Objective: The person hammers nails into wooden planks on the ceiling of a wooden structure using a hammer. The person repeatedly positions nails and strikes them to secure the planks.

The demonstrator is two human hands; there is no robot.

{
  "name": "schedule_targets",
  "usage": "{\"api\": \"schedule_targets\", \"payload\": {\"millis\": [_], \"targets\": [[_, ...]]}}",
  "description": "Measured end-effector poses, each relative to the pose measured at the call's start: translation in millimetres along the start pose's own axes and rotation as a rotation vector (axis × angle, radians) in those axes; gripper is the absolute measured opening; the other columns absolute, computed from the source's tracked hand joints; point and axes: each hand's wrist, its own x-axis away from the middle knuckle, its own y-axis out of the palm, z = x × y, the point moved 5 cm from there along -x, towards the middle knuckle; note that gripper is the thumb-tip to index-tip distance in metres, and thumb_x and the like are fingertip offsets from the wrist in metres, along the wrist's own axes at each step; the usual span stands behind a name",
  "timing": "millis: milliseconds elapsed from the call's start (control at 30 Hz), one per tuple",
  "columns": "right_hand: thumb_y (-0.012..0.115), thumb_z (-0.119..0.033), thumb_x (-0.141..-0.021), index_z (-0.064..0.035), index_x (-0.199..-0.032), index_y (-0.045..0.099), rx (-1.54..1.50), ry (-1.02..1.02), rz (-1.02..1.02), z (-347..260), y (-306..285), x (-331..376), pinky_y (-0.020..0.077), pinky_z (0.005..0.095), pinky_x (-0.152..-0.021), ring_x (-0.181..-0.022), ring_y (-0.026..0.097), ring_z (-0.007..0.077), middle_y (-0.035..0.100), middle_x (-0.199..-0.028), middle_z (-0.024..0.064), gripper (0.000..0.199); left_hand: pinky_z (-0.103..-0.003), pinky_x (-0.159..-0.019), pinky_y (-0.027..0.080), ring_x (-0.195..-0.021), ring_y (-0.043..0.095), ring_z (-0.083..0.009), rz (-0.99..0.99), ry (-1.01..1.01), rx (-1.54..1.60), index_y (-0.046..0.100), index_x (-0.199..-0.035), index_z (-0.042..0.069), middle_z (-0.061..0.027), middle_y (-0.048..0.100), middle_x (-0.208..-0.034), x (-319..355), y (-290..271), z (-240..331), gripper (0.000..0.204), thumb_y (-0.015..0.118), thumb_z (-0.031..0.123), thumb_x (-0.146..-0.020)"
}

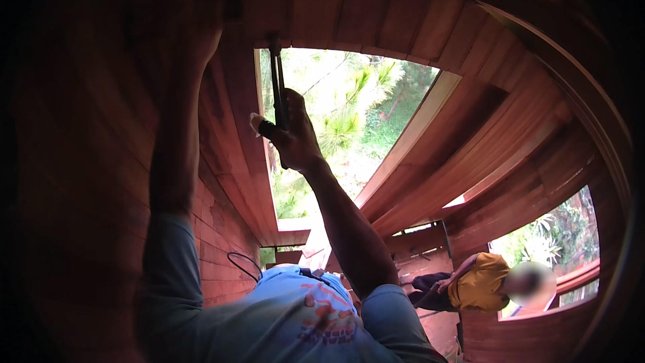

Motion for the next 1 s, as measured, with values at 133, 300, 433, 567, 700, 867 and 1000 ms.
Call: {"api": "schedule_targets", "payload": {"millis": [133, 300, 433, 567, 700, 867, 1000], "targets": [[0.077, -0.029, -0.083, 0.0034, -0.131, 0.036, 0.070, 0.014, 0.087, 1, -7, 5, 0.0477, 0.0284, -0.075, -0.079, 0.055, 0.0114, 0.052, -0.090, 0.0056, 0.071, -0.058, -0.117, 0.017, -0.141, 0.033, -0.0304, 0.018, -0.333, 0.875, 0.048, -0.139, 0.014, -0.0117, 0.044, -0.145, -51, -29, -19, 0.049, 0.060, 0.021, -0.092], [0.077, -0.028, -0.083, 0.0058, -0.129, 0.037, -0.150, 0.127, 0.018, -5, 2, 8, 0.0474, 0.0282, -0.076, -0.081, 0.058, 0.0131, 0.052, -0.088, 0.0050, 0.070, -0.050, -0.116, 0.027, -0.139, 0.037, -0.0311, 0.023, -0.310, 0.903, 0.050, -0.135, 0.008, -0.0139, 0.047, -0.141, -52, -30, -28, 0.043, 0.056, 0.013, -0.092], [0.077, -0.026, -0.083, 0.0070, -0.125, 0.040, -0.213, 0.146, 0.006, -14, 5, 9, 0.0473, 0.0287, -0.076, -0.081, 0.058, 0.0133, 0.052, -0.087, 0.0042, 0.065, -0.047, -0.116, 0.028, -0.139, 0.036, -0.0316, -0.074, -0.302, 0.931, 0.051, -0.133, 0.007, -0.0144, 0.048, -0.141, -56, -21, -29, 0.042, 0.054, 0.011, -0.092], [0.076, -0.022, -0.084, 0.0068, -0.120, 0.042, -0.144, 0.163, 0.032, -14, 0, 11, 0.0476, 0.0291, -0.077, -0.081, 0.059, 0.0138, 0.054, -0.087, 0.0053, 0.057, -0.047, -0.116, 0.028, -0.139, 0.036, -0.0321, -0.035, -0.338, 0.920, 0.049, -0.135, 0.007, -0.0146, 0.046, -0.142, -52, -25, -21, 0.045, 0.055, 0.009, -0.091], [0.076, -0.023, -0.083, 0.0066, -0.119, 0.041, -0.223, 0.175, 0.006, -17, 4, 13, 0.0498, 0.0308, -0.081, -0.083, 0.063, 0.0165, 0.061, -0.086, 0.0102, 0.058, -0.048, -0.116, 0.027, -0.140, 0.034, -0.0316, -0.070, -0.330, 0.914, 0.046, -0.139, 0.008, -0.0144, 0.044, -0.145, -50, -25, -22, 0.048, 0.054, 0.010, -0.091], [0.077, -0.024, -0.083, 0.0069, -0.120, 0.041, -0.202, 0.198, 0.004, -18, 4, 15, 0.0495, 0.0314, -0.082, -0.084, 0.063, 0.0169, 0.061, -0.085, 0.0089, 0.060, -0.050, -0.117, 0.024, -0.141, 0.034, -0.0297, -0.071, -0.358, 0.919, 0.045, -0.141, 0.010, -0.0132, 0.043, -0.147, -51, -22, -19, 0.050, 0.054, 0.010, -0.092], [0.078, -0.027, -0.082, 0.0077, -0.122, 0.040, -0.171, 0.212, 0.027, -23, 3, 17, 0.0491, 0.0320, -0.083, -0.085, 0.063, 0.0169, 0.062, -0.085, 0.0095, 0.065, -0.049, -0.118, 0.022, -0.141, 0.033, -0.0287, -0.080, -0.362, 0.891, 0.044, -0.141, 0.010, -0.0125, 0.042, -0.148, -52, -19, -17, 0.051, 0.054, 0.011, -0.091]]}}
